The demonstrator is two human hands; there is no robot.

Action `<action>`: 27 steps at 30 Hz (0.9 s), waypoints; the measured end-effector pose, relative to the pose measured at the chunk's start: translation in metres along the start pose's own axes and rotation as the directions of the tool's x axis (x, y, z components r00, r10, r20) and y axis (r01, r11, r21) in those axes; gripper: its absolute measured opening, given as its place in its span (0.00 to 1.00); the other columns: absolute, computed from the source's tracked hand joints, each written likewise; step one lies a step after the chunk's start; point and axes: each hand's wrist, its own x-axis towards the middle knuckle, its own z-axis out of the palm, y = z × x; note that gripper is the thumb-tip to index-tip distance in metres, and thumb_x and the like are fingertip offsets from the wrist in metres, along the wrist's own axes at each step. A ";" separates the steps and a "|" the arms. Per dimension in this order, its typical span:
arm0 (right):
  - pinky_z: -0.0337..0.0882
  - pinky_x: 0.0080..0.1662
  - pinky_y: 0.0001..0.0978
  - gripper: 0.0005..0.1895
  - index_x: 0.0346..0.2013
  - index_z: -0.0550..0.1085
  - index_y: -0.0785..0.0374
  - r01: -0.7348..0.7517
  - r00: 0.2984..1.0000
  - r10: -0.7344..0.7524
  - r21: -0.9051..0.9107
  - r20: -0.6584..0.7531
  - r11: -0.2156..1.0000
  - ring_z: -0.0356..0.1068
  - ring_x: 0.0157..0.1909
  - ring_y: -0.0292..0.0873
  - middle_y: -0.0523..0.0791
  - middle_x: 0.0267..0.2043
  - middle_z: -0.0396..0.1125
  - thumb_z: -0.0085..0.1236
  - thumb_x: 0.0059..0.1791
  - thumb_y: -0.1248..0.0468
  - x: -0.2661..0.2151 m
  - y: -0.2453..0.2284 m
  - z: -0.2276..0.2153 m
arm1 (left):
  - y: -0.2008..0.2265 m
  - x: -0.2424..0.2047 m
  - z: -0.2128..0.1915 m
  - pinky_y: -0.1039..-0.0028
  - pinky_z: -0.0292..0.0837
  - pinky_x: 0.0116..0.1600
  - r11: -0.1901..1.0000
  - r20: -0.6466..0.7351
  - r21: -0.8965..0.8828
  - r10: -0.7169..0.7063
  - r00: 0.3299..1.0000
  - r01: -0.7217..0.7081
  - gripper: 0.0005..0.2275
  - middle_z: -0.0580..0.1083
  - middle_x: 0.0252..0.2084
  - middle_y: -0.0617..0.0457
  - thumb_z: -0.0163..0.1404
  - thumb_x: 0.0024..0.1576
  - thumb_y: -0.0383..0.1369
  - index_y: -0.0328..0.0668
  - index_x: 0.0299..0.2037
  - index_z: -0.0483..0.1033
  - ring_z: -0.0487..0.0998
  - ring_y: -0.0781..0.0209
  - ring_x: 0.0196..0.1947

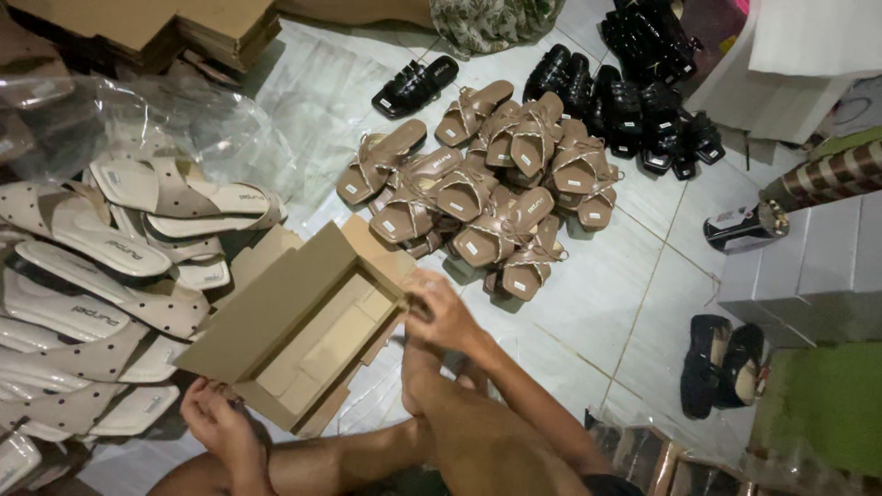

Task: The person sits on the floor and repeatedly packs pairs of brown sandals into small cardboard boxes. They pick up a pair of sandals, place them inside a box, close the lid, and then move the box aside. This process is repeated multiple times with different pairs of sandals.

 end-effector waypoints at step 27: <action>0.69 0.47 0.44 0.41 0.46 0.67 0.65 -0.504 0.862 0.490 -0.126 -0.126 0.854 0.66 0.46 0.52 0.51 0.44 0.63 0.79 0.32 0.45 0.058 0.135 -0.085 | -0.011 -0.012 0.004 0.73 0.72 0.57 0.997 -0.203 0.055 0.062 0.977 -0.052 0.12 0.72 0.51 0.46 0.43 0.75 0.32 0.30 0.62 0.63 0.74 0.61 0.50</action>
